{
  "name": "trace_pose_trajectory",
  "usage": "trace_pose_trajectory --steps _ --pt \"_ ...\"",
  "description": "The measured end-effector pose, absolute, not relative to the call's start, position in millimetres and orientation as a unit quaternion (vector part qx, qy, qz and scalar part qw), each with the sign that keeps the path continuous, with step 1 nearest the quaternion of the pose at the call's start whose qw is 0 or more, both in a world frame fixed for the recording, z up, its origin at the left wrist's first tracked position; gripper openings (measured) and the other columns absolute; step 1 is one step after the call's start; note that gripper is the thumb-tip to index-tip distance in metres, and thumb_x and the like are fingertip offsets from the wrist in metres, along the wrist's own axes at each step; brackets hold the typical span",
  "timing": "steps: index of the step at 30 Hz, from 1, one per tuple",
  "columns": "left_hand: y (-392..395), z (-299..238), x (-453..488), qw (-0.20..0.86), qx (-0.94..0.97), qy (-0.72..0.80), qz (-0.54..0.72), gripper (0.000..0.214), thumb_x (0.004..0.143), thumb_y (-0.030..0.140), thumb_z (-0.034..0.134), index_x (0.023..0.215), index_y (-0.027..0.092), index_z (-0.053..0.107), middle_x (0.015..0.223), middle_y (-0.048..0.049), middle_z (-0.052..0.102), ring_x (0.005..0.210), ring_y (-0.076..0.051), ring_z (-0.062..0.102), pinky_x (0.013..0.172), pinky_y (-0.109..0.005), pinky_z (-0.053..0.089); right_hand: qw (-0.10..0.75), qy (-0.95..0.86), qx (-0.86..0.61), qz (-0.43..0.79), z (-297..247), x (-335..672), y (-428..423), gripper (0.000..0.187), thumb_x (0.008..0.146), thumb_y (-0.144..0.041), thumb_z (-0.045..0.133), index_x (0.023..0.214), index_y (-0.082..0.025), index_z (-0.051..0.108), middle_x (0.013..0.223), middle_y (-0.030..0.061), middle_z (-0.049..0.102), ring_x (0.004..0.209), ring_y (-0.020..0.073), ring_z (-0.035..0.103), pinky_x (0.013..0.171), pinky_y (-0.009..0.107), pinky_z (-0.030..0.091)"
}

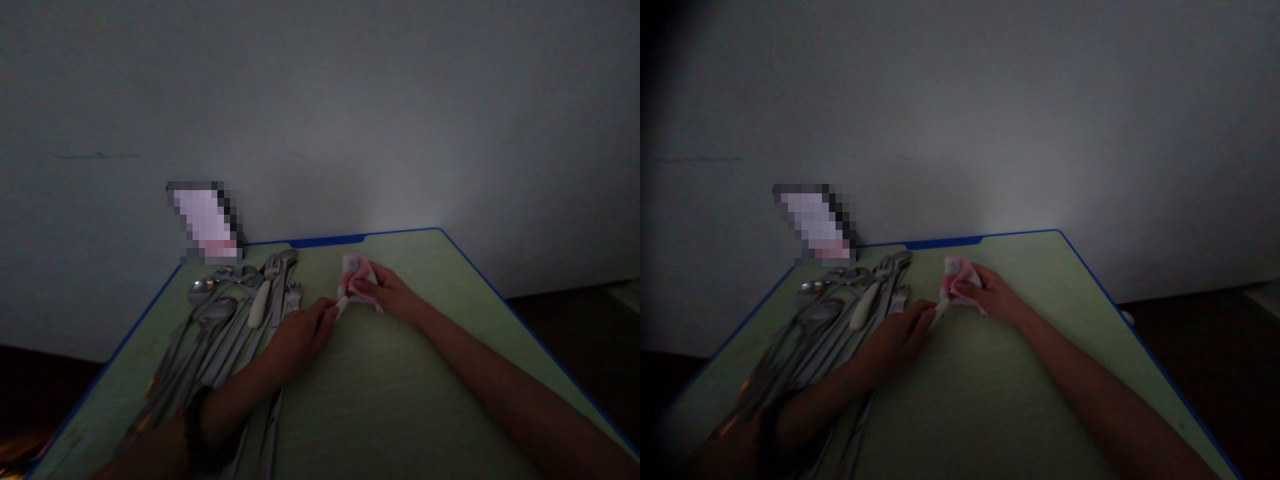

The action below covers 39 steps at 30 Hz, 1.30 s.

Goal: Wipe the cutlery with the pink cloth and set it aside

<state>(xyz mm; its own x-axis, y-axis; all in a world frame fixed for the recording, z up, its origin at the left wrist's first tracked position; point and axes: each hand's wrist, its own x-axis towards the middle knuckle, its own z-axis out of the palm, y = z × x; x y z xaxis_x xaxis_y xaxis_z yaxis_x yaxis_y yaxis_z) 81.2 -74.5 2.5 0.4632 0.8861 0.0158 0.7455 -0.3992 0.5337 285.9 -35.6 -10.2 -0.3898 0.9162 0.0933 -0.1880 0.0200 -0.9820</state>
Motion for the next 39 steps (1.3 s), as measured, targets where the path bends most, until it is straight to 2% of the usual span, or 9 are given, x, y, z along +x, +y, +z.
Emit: trace_pose_trajectory --steps 8,12,16,20,26,29,32,36,39 --pt "-76.6 5.5 81.4 0.262 0.821 0.481 0.162 0.037 0.095 0.039 0.026 0.107 0.017 0.053 0.067 -0.0013 0.062 0.059 -0.016 0.059 0.056 -0.024 0.038 0.431 -0.627 -0.41 0.503 -7.1 280.4 -36.5 0.033 0.078 -0.046 0.059 0.085 -0.014 0.061 0.077 0.0024 0.062 0.064 0.0109 0.053 0.06 0.023 0.041" --pt "-76.8 9.8 79.6 0.278 0.839 0.443 0.15 0.037 0.095 0.041 0.026 0.102 0.017 0.053 0.063 0.0009 0.057 0.057 -0.014 0.055 0.053 -0.023 0.036 0.471 -0.611 -0.418 0.479 -6.4 274.3 -39.4 0.04 0.084 -0.052 0.046 0.078 -0.015 0.061 0.064 -0.0006 0.055 0.056 0.0094 0.048 0.054 0.021 0.039" --pt "-76.3 13.6 72.4 0.278 0.865 0.399 0.126 0.039 0.096 0.042 0.024 0.095 0.017 0.054 0.068 0.0 0.057 0.062 -0.014 0.053 0.06 -0.025 0.038 0.527 -0.567 -0.429 0.466 -8.4 272.2 -39.2 0.041 0.083 -0.054 0.047 0.076 -0.017 0.061 0.064 -0.0004 0.058 0.058 0.0102 0.052 0.056 0.021 0.041" --pt "-75.9 16.0 66.7 0.27 0.886 0.362 0.102 0.036 0.095 0.043 0.026 0.107 0.019 0.051 0.087 -0.003 0.06 0.078 -0.017 0.055 0.072 -0.029 0.041 0.541 -0.515 -0.429 0.507 -12.7 273.1 -35.6 0.043 0.08 -0.057 0.049 0.079 -0.017 0.063 0.068 0.0013 0.062 0.062 0.0123 0.056 0.06 0.024 0.045" --pt "-74.2 12.3 72.6 0.325 0.855 0.39 0.105 0.036 0.096 0.044 0.026 0.084 0.018 0.049 0.065 0.0022 0.055 0.057 -0.012 0.051 0.055 -0.024 0.037 0.58 -0.34 -0.333 0.661 -13.2 276.6 -25.4 0.045 0.082 -0.059 0.046 0.091 -0.018 0.063 0.082 0.0056 0.067 0.075 0.0178 0.063 0.071 0.032 0.051" --pt "-73.2 8.7 75.1 0.368 0.819 0.411 0.156 0.04 0.096 0.043 0.022 0.074 0.019 0.045 0.058 0.0038 0.051 0.052 -0.011 0.049 0.055 -0.023 0.038 0.593 -0.267 -0.276 0.708 -11.4 282.5 -21.0 0.039 0.085 -0.054 0.046 0.102 -0.023 0.06 0.096 0.0033 0.068 0.087 0.0178 0.064 0.079 0.034 0.052" --pt "-72.6 7.3 76.0 0.387 0.784 0.434 0.218 0.041 0.097 0.042 0.018 0.077 0.019 0.045 0.056 0.005 0.049 0.051 -0.01 0.049 0.057 -0.023 0.04 0.596 -0.241 -0.248 0.725 -10.4 288.5 -19.4 0.037 0.085 -0.054 0.044 0.105 -0.025 0.059 0.107 0.0013 0.066 0.096 0.0171 0.062 0.086 0.035 0.051" --pt "-72.3 8.9 77.1 0.357 0.798 0.445 0.196 0.036 0.096 0.042 0.023 0.081 0.019 0.046 0.058 0.0042 0.052 0.052 -0.011 0.05 0.053 -0.022 0.038 0.554 -0.28 -0.222 0.752 -10.8 288.1 -22.3 0.046 0.085 -0.058 0.04 0.106 -0.022 0.06 0.113 0.0042 0.064 0.1 0.0207 0.061 0.088 0.041 0.049" --pt "-72.4 9.8 78.2 0.291 0.844 0.431 0.13 0.036 0.095 0.042 0.027 0.077 0.019 0.048 0.059 0.0024 0.053 0.053 -0.012 0.051 0.052 -0.022 0.035 0.516 -0.331 -0.221 0.759 -13.3 283.5 -26.6 0.04 0.083 -0.053 0.048 0.105 -0.021 0.062 0.108 0.0049 0.066 0.1 0.0207 0.061 0.089 0.04 0.048"
